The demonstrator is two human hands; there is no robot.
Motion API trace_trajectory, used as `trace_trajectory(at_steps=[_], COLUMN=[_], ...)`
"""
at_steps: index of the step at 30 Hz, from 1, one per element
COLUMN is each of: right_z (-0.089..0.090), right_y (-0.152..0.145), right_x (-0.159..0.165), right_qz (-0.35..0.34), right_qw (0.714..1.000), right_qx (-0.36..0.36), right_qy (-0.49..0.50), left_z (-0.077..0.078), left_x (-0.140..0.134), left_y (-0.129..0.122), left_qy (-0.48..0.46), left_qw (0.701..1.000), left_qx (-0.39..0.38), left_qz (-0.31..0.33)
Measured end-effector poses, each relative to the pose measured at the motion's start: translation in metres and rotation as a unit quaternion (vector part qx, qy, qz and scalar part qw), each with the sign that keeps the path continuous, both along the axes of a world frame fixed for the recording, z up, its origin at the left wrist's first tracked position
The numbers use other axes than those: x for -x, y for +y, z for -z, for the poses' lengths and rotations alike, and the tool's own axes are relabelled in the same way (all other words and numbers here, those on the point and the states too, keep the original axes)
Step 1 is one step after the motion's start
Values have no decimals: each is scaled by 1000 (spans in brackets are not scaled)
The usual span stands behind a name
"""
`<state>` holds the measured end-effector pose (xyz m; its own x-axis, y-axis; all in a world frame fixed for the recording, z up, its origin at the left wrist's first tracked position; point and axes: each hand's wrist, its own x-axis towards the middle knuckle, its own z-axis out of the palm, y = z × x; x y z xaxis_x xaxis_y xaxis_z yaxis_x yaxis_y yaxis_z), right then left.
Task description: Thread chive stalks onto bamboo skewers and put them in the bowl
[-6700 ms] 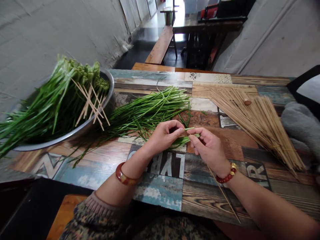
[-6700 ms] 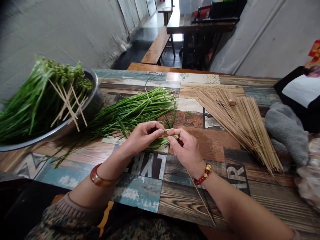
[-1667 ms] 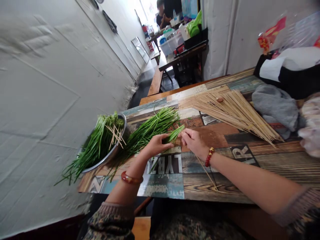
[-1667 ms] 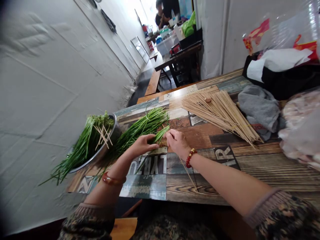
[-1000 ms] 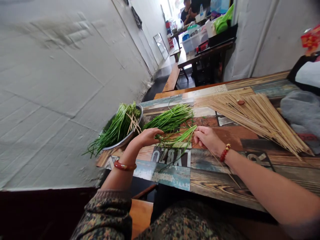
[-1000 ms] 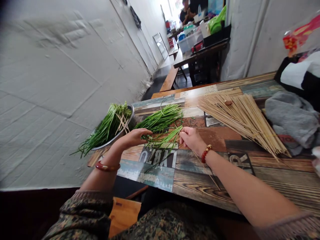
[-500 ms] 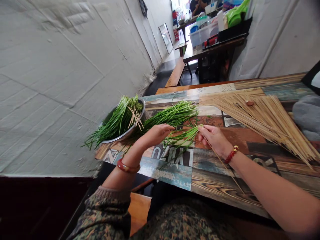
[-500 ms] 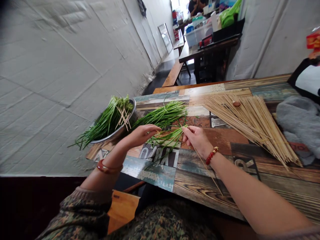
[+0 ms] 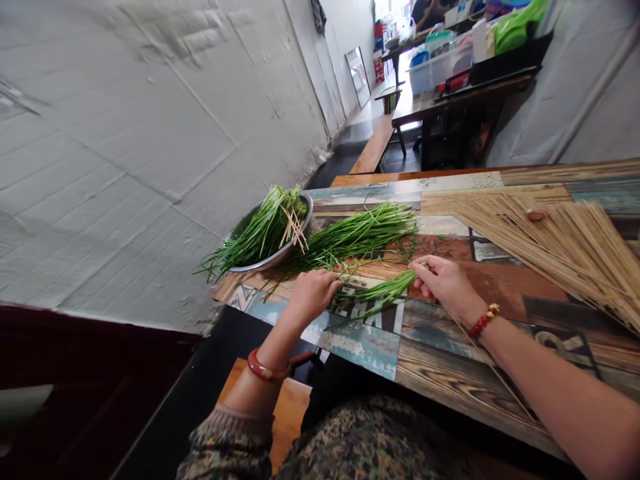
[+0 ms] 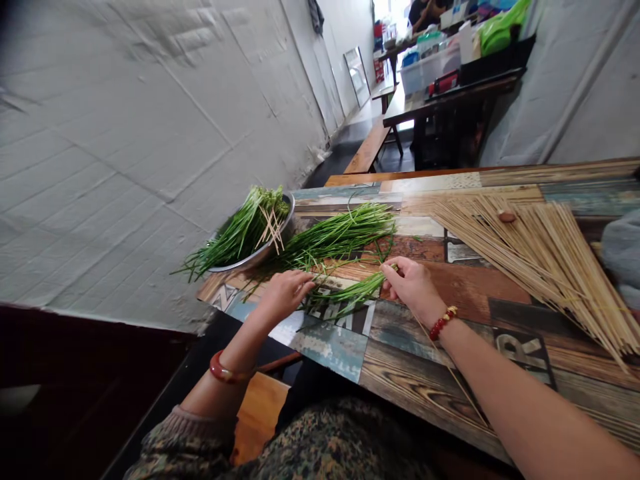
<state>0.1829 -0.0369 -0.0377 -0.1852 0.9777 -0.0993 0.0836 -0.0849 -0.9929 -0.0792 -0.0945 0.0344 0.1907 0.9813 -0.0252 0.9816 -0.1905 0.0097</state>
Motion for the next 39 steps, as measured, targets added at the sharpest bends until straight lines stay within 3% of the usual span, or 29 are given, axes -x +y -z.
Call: trace_trajectory(at_steps=[4,8,13,16,20,23,26,28,32,34,36,39], right_z=[4,5,2,1,0,-1,-2,-3,-4,-4,-4,-4], right_y=[1,1,0,1,2,1,0,0,1,2,3,3], right_x=[0,-1,0,0,1,2,3,3,4,4,4,4], right_qz=[-11,-19,-34,-38,-32,-18,-5,0,6,8,10,11], right_qw=[1000,999,998,998,999,999,999,999,999,999,999,999], right_qx=[-17,-28,-40,-44,-43,-43,-37,-37,-39,-42,-42,-40], right_qy=[-14,-11,-15,-16,-11,-4,2,9,19,18,14,14], left_z=[1,6,16,15,3,-8,-13,-12,-12,-15,-19,-23], left_x=[18,12,3,2,-3,-17,-40,-56,-82,-88,-91,-91], left_y=[9,28,51,60,68,73,78,83,97,103,109,115], left_qy=[-9,-40,61,61,-114,-278,-385,-403,-322,-326,-418,-590], left_qw=[995,997,996,995,986,953,918,907,920,915,887,803], left_qx=[-77,-67,-63,-74,-116,-107,-70,-74,-186,-203,-160,-50], left_qz=[-62,-24,-8,3,29,50,71,96,125,126,113,71])
